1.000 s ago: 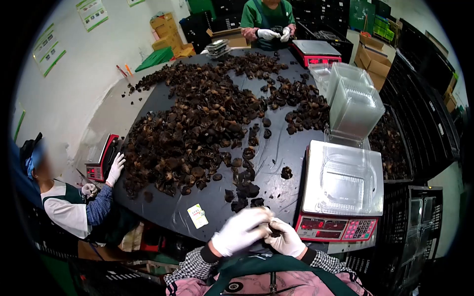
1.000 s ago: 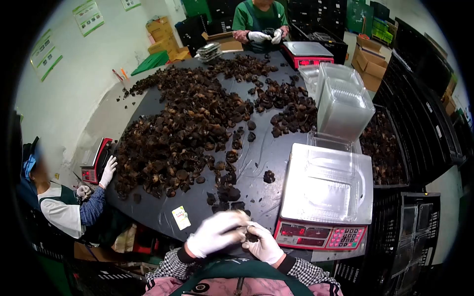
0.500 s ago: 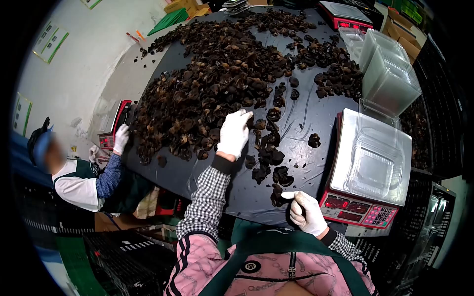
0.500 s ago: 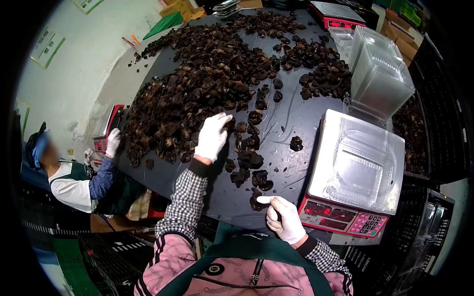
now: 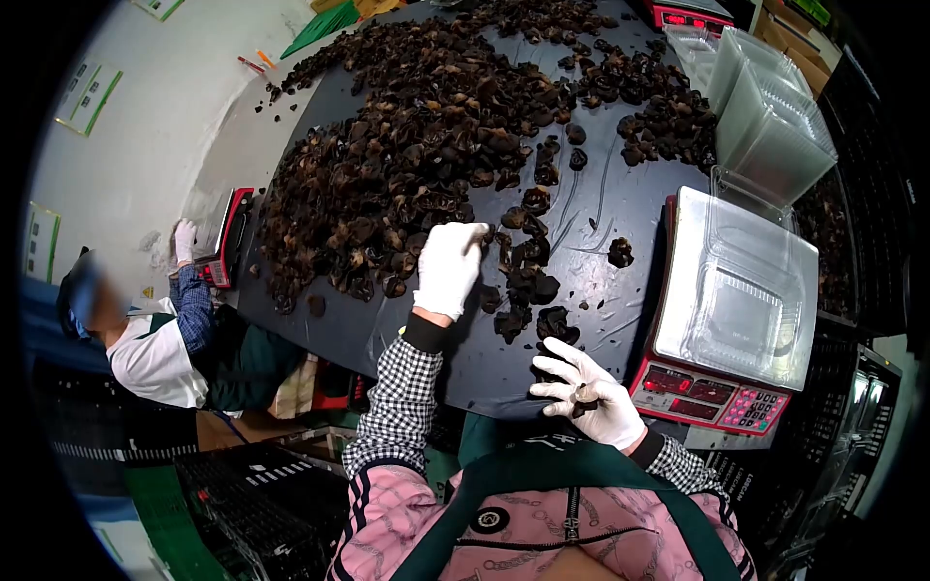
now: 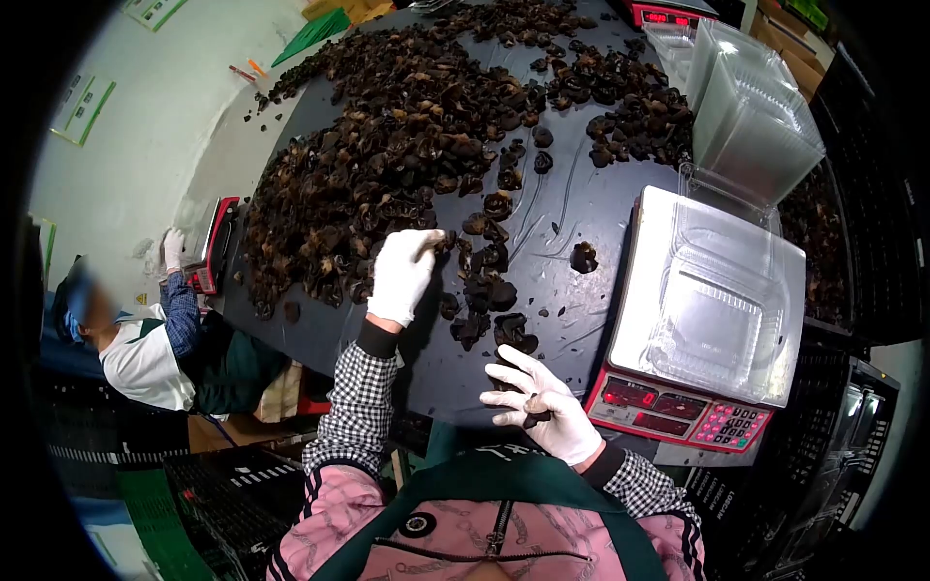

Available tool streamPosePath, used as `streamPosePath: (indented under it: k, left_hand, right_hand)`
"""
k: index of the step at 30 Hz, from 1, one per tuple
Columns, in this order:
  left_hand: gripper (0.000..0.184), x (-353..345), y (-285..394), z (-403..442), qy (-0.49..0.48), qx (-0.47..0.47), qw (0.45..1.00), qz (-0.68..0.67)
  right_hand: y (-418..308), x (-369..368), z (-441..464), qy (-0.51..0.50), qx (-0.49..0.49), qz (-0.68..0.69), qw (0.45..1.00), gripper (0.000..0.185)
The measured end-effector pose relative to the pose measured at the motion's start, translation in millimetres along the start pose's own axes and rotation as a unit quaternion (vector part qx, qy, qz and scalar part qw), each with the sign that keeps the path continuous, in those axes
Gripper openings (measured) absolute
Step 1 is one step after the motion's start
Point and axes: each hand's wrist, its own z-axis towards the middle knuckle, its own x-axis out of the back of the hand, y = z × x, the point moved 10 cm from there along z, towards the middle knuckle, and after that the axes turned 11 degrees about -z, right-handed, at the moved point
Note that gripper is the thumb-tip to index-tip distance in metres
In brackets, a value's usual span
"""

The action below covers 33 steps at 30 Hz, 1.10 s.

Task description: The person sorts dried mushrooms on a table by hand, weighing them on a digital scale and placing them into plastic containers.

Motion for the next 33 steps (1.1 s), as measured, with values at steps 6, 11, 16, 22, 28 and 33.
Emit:
streamPosePath:
  k: [6,11,16,22,28,33]
  left_hand:
    - [0.038,-87.0,65.4,13.5,-0.143,-0.143,0.979,0.034]
    - [0.017,-58.6,102.2,12.5,-0.124,-0.111,0.984,-0.061]
    - [0.021,-41.5,140.8,-46.4,-0.282,-0.027,0.928,-0.242]
    - [0.028,-10.0,38.3,8.6,-0.010,-0.052,0.994,0.091]
    - [0.022,0.0,-10.9,0.2,0.019,0.013,0.998,0.051]
    - [0.022,9.3,89.5,-38.0,-0.148,0.033,0.968,-0.202]
  right_hand:
    - [-1.7,1.9,-2.0,0.001,0.012,0.004,1.000,0.084]
    - [-12.6,5.3,-8.8,0.016,0.049,0.010,0.999,0.085]
    - [-26.5,1.8,-3.3,0.053,0.088,-0.012,0.995,0.093]
    - [-10.8,18.8,-5.8,0.042,0.074,-0.038,0.996,0.036]
    - [-3.1,29.7,-11.1,0.030,0.072,-0.026,0.997,0.031]
    - [-8.9,-4.5,-6.0,0.058,0.002,-0.091,0.994,0.086]
